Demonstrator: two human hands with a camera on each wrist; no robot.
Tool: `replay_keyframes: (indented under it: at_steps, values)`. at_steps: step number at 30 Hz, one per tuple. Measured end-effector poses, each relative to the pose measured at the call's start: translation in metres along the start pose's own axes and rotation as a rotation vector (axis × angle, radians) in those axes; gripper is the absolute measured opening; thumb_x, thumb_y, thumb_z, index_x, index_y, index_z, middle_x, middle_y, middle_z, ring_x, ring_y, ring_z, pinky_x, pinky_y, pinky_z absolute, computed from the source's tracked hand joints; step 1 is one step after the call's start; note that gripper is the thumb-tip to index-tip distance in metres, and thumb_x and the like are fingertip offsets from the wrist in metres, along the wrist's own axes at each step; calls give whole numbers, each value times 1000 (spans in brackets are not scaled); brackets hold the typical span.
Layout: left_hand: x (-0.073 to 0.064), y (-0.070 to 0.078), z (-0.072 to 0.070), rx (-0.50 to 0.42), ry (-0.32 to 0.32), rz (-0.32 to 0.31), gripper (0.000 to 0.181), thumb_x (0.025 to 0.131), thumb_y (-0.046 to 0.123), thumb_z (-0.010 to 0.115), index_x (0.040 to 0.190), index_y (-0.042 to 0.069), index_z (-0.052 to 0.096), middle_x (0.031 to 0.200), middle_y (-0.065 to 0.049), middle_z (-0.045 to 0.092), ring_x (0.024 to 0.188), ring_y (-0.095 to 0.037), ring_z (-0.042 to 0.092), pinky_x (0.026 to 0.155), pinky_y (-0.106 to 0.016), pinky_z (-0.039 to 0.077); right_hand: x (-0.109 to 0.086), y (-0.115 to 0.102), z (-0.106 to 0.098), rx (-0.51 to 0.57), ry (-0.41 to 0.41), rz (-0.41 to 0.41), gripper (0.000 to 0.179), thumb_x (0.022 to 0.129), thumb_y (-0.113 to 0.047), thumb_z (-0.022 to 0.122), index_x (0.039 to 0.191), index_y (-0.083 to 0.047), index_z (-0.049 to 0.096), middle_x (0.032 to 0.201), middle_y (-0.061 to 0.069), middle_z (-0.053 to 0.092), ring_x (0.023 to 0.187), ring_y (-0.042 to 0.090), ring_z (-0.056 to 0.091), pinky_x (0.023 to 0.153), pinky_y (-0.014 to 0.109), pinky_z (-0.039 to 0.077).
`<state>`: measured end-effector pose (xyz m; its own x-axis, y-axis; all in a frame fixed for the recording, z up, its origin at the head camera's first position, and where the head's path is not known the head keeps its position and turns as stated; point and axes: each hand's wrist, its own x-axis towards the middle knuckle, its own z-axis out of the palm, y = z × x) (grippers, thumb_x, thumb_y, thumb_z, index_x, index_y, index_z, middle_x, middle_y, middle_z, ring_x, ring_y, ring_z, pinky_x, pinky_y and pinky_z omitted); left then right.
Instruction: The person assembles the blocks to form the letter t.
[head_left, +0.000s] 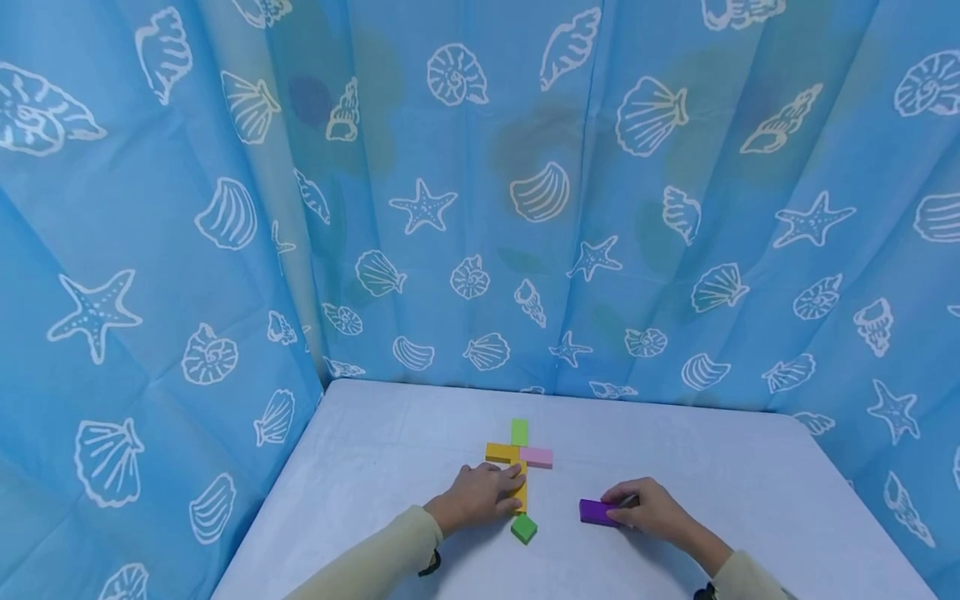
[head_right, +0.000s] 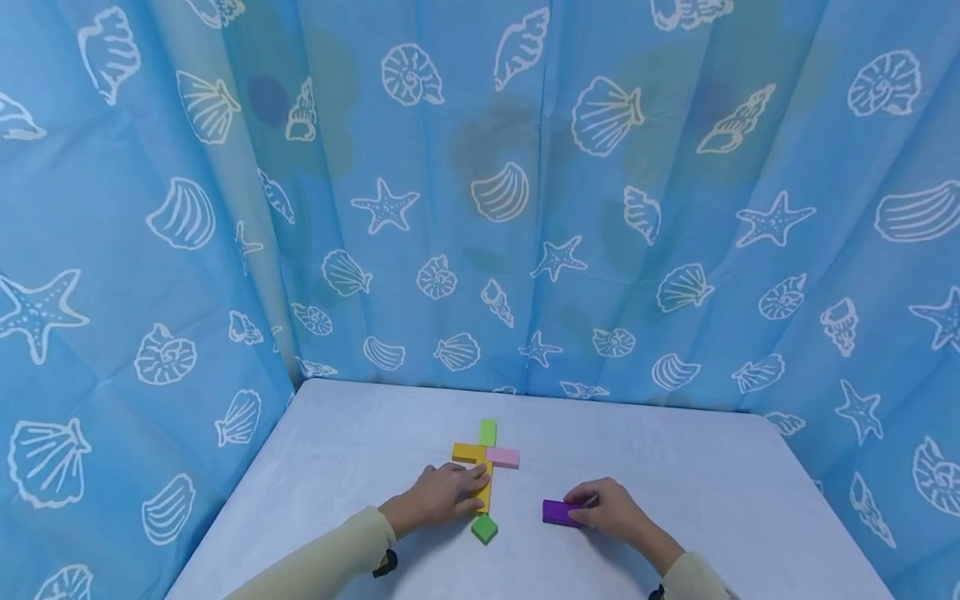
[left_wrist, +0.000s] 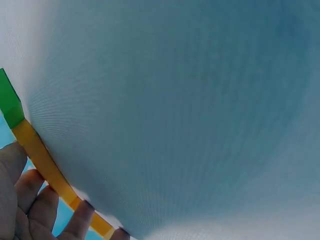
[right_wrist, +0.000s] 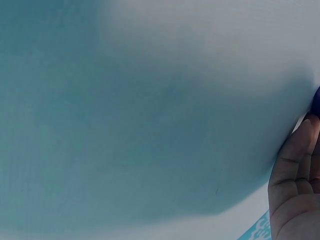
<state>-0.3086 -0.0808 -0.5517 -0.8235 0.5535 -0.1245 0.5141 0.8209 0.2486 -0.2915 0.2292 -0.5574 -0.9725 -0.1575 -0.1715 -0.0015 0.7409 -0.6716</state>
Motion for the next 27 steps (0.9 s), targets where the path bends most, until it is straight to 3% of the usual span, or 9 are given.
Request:
replay_keyframes:
  at_steps: [4,20,27]
  values:
    - [0,1,1,-3,9,0,50,99,50,52,146,32,47,155,15,41,137,-24,48,104,-65,40,-2,-2,-1,7,-17,-45,20,84,-12,77,104,-9,76,98,3,72,81,16,59,66,30,54]
    - [-2,1,4,-6,18,-4,49,99,50,52,145,33,48,154,15,40,137,-24,48,103,-64,41,-5,-10,12,1,-44,-59,18,84,-13,77,102,-13,76,98,2,72,80,14,59,67,28,53]
    - [-1,2,4,-9,21,-17,51,98,50,53,145,32,48,154,15,41,137,-25,48,104,-65,40,-9,-16,13,20,-79,-111,19,85,-14,77,104,-12,76,99,3,72,80,15,59,66,27,52]
